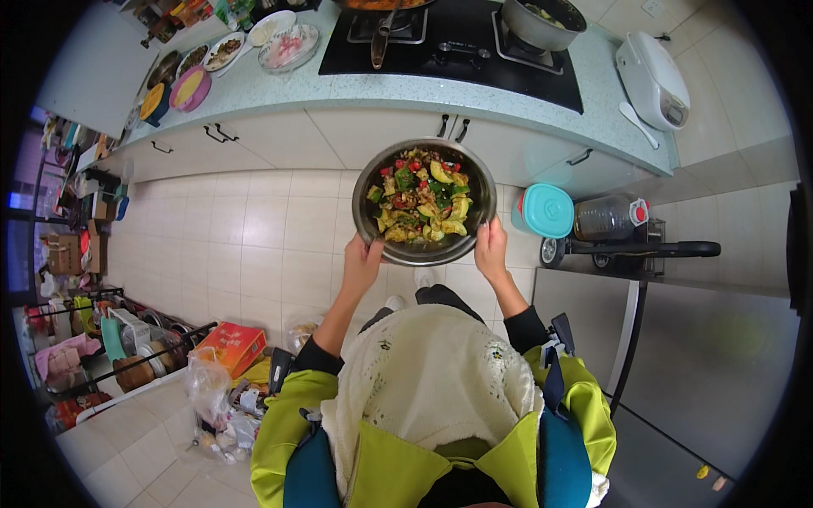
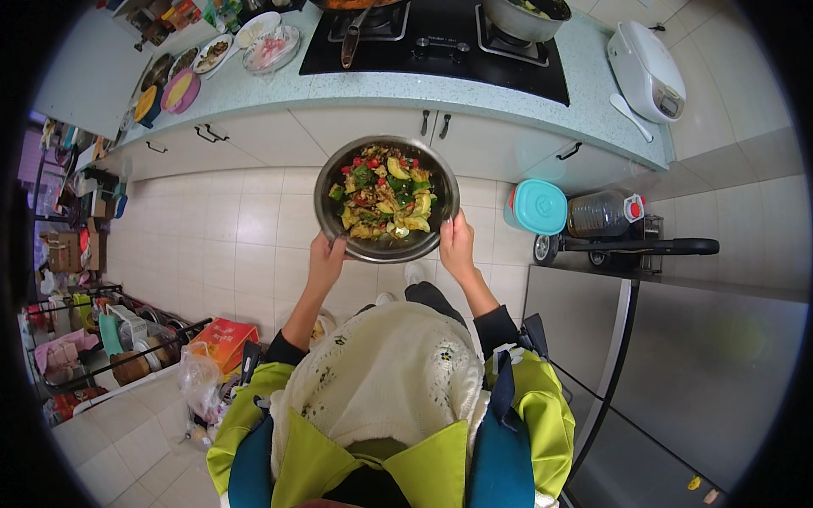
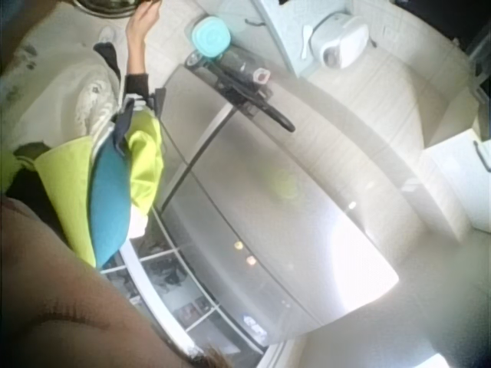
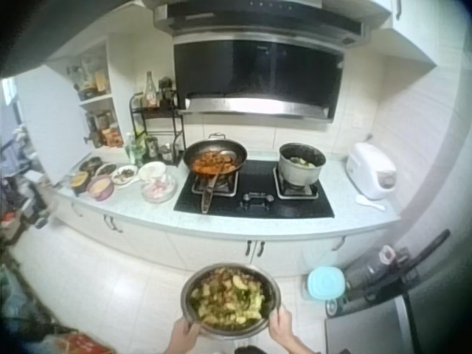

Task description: The person chops red chili peppers on a cutting board using a cleaver, then transfers the chopped pieces into a bowl. They add salt and other seasonings from containers, mix the contents, and place the bowl into the refrigerator. The person also washes the cleaver and chopsticks at the sink.

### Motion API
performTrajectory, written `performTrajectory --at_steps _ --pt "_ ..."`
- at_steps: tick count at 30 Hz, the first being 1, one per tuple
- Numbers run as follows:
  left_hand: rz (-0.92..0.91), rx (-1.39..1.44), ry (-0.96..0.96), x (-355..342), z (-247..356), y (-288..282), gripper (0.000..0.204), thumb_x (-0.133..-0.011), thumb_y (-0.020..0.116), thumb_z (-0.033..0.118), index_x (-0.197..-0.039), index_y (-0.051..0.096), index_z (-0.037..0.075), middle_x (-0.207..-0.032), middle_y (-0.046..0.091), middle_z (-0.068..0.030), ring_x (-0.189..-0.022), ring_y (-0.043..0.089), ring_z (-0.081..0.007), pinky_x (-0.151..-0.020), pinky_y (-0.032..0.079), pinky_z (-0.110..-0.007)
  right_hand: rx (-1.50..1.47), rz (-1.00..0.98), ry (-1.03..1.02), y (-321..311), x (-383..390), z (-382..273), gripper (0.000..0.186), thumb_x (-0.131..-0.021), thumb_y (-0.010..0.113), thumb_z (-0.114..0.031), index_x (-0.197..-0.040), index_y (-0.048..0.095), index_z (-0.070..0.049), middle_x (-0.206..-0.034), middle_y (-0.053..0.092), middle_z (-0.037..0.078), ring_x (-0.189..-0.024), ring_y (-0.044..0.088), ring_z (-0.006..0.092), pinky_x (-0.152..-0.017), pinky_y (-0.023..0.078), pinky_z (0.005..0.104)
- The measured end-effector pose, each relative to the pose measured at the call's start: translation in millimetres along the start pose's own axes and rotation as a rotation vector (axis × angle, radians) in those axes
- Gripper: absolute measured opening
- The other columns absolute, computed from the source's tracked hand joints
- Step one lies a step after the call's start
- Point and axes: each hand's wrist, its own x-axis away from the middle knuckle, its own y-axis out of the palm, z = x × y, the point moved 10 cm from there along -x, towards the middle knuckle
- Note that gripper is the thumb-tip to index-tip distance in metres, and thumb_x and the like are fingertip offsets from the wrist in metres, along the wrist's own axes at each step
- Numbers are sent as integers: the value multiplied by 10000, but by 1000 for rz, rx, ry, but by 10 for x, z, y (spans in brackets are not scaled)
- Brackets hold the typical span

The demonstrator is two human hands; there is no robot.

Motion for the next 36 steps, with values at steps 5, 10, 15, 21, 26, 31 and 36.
performTrajectory --at_steps 5,10,15,21,26,31,36 --pt "-50 82 -336 -92 -398 135 225 -817 395 43 -1009 473 -46 -868 589 -89 -690 601 -140 -532 540 -268 132 -83 206 79 41 307 140 -849 392 -95 -841 462 26 -619 496 179 -539 488 273 -528 397 337" --pt "-33 -23 -13 21 -14 93 224 -827 397 41 -1022 465 -47 -854 586 -96 -686 604 -152 -533 541 -272 16 57 6 -135 116 24 150 -853 380 -84 -913 476 15 -615 489 154 -544 493 246 -529 399 329" --pt "-69 105 -95 -43 -193 164 247 -821 416 27 -1054 444 -51 -851 576 -102 -653 592 -138 -514 537 -271 86 -66 92 -54 68 203 167 -853 391 -95 -930 486 19 -582 474 128 -503 458 223 -500 384 315" --pt "-139 -28 -231 116 -516 194 231 -818 404 48 -1009 485 -54 -901 581 -90 -697 602 -147 -535 541 -275 14 -64 250 -35 367 334 179 -840 391 -92 -933 496 18 -588 490 150 -519 488 229 -516 401 309" --pt "16 -30 -196 -77 -149 -92 210 -855 403 79 -980 501 -59 -832 601 -81 -683 599 -141 -549 523 -260 119 -141 158 163 -6 131 170 -832 397 -88 -917 493 23 -652 510 213 -572 516 307 -542 418 345" --pt "23 60 -277 -5 -101 -23 221 -840 410 86 -957 501 -78 -834 602 -115 -678 611 -171 -562 526 -269 5 -124 177 192 -58 131 158 -838 410 -108 -767 435 31 -629 462 238 -549 466 366 -514 394 360" --pt "87 85 -169 10 -80 -210 230 -821 426 86 -954 505 -86 -855 606 -128 -691 615 -179 -590 532 -287 59 -224 223 354 -44 208 155 -840 415 -110 -770 442 25 -596 474 167 -538 482 247 -521 394 340"
